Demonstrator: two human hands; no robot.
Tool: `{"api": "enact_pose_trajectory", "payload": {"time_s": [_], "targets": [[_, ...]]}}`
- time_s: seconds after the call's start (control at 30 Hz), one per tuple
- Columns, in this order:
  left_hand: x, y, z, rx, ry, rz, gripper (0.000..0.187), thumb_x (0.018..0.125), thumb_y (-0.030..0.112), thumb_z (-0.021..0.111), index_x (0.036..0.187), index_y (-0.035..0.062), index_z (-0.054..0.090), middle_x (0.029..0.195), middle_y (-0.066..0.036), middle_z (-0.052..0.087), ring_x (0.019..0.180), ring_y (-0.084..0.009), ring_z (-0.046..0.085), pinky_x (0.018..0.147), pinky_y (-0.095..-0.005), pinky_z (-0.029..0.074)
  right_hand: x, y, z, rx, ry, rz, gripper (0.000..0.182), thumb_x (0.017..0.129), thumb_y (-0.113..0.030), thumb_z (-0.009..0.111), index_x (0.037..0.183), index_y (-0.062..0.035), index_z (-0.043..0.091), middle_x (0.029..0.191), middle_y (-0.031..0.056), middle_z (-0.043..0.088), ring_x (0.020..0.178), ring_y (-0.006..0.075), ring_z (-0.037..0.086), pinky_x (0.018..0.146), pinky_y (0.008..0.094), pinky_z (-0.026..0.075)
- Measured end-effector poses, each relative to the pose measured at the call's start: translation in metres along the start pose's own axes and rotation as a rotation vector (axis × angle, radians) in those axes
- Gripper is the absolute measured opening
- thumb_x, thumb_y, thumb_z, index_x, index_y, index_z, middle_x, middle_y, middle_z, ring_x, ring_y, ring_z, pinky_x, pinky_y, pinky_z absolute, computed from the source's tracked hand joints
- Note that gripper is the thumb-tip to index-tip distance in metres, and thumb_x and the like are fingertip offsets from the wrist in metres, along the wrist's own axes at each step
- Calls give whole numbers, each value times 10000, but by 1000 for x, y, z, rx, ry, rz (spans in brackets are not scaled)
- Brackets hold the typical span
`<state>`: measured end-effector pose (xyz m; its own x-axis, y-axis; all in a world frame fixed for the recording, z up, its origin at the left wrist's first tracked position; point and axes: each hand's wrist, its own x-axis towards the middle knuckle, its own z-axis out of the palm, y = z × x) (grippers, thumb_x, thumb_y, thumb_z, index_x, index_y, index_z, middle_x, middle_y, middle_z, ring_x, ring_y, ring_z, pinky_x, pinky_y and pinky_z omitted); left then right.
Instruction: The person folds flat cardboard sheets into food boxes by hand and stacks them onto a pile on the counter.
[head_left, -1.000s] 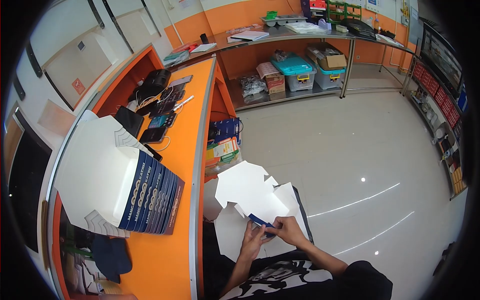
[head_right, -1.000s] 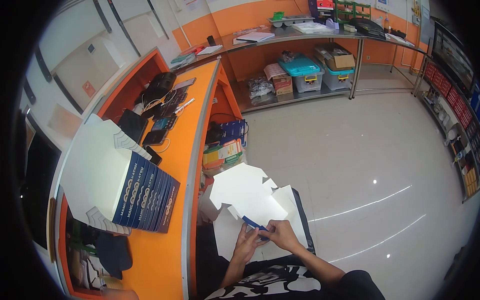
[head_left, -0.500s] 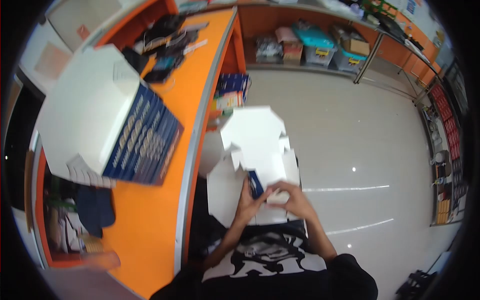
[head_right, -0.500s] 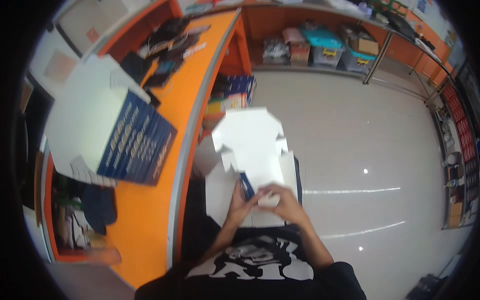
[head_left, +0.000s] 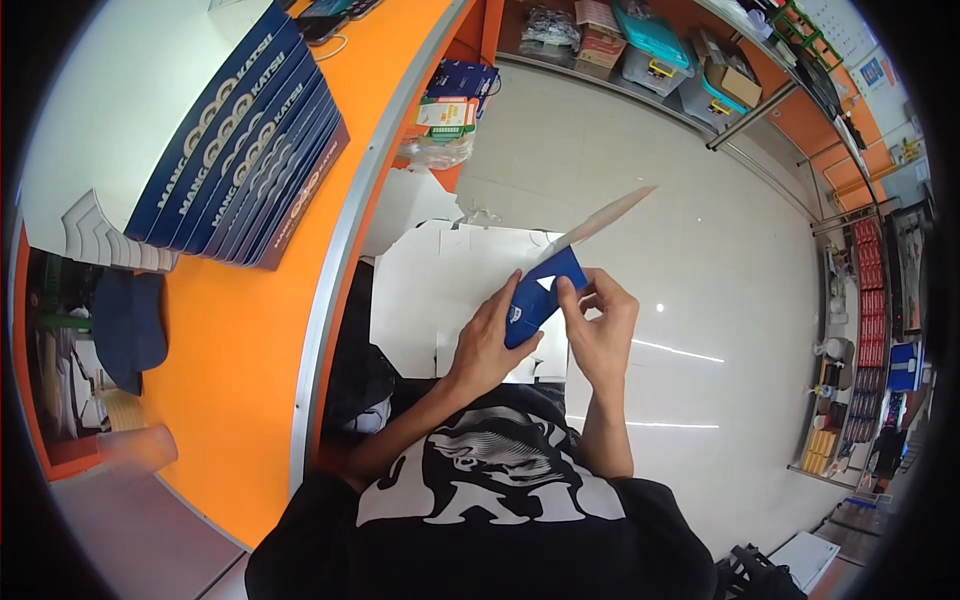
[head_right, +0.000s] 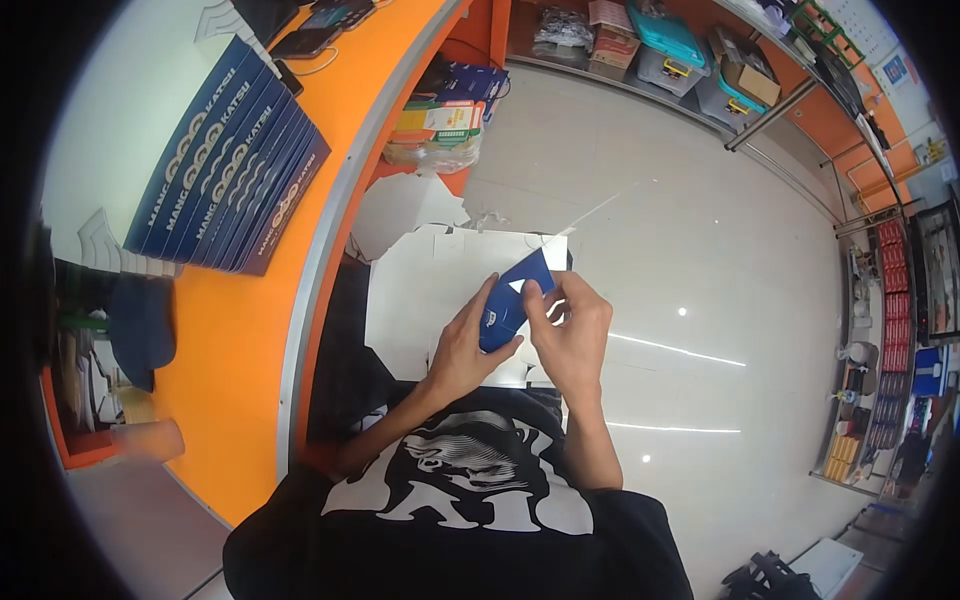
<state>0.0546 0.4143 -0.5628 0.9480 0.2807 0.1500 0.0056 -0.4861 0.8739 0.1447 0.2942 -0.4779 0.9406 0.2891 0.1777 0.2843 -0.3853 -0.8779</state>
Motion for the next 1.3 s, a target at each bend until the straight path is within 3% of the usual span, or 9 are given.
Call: {"api": "enact_pose_trajectory", "payload": {"time_s": [0.2,0.27,0.33,0.43,0.5,0.63,0.7,1.0,1.3], "targets": [[0,-9,-6,-68,-48,-20,960,824,191,811,1581,47,238,1413,-281,513,1262,-424,557,1022,-454,490,-10,25,5,7,36,55,195,837,-51,777,984,51,697,758,104,689,616,160,614,593,308,486],[2,-10,-8,-61,-75,-21,981,821,182,818,1583,32,220,1429,-289,501,1295,-418,545,1041,-448,484,-13,34,11,-126,76,-106,277,796,-24,806,1031,47,680,818,123,700,649,188,625,619,335,500],[3,-12,-9,-70,-69,-6,1009,826,181,812,1600,47,179,1442,-297,487,1312,-427,529,1052,-447,476,-17,31,13,-168,70,-83,313,771,-25,825,1034,36,666,843,128,702,657,206,616,632,339,504],[2,-15,-7,-67,-63,-27,1018,828,178,809,1603,45,163,1460,-301,470,1332,-433,509,1059,-447,471,-19,33,19,-201,103,-128,338,753,-24,841,1030,33,655,817,122,695,650,204,610,640,340,505],[2,-14,-6,-72,-49,-29,1018,829,174,807,1602,42,158,1465,-303,464,1339,-435,502,1059,-447,471,-21,35,25,-101,107,-20,347,741,-19,863,1025,36,670,754,57,644,673,128,575,661,266,485],[2,-18,-6,-60,-18,-29,1015,835,162,801,1601,35,147,1476,-308,451,1351,-438,489,1059,-448,472,-23,52,35,60,122,103,342,760,-16,860,1028,32,652,771,36,647,682,94,565,652,252,472],[1,-21,-4,-66,9,-17,1001,837,166,794,1603,51,161,1444,-305,473,1313,-446,513,1048,-451,476,-22,57,35,200,72,149,293,773,-21,846,982,46,654,772,82,682,645,113,583,621,266,485],[2,-21,-4,-101,62,-40,984,847,152,781,1606,61,160,1396,-308,509,1238,-451,571,1001,-443,512,-16,50,25,75,-6,111,156,882,-62,773,882,77,701,761,79,698,683,97,640,629,250,496],[-3,-17,-6,-214,47,-97,985,842,103,778,1597,20,150,1377,-316,534,1206,-425,610,979,-427,524,-15,41,25,154,-83,205,139,845,-36,775,867,91,722,751,147,729,569,157,668,600,309,541]]}}
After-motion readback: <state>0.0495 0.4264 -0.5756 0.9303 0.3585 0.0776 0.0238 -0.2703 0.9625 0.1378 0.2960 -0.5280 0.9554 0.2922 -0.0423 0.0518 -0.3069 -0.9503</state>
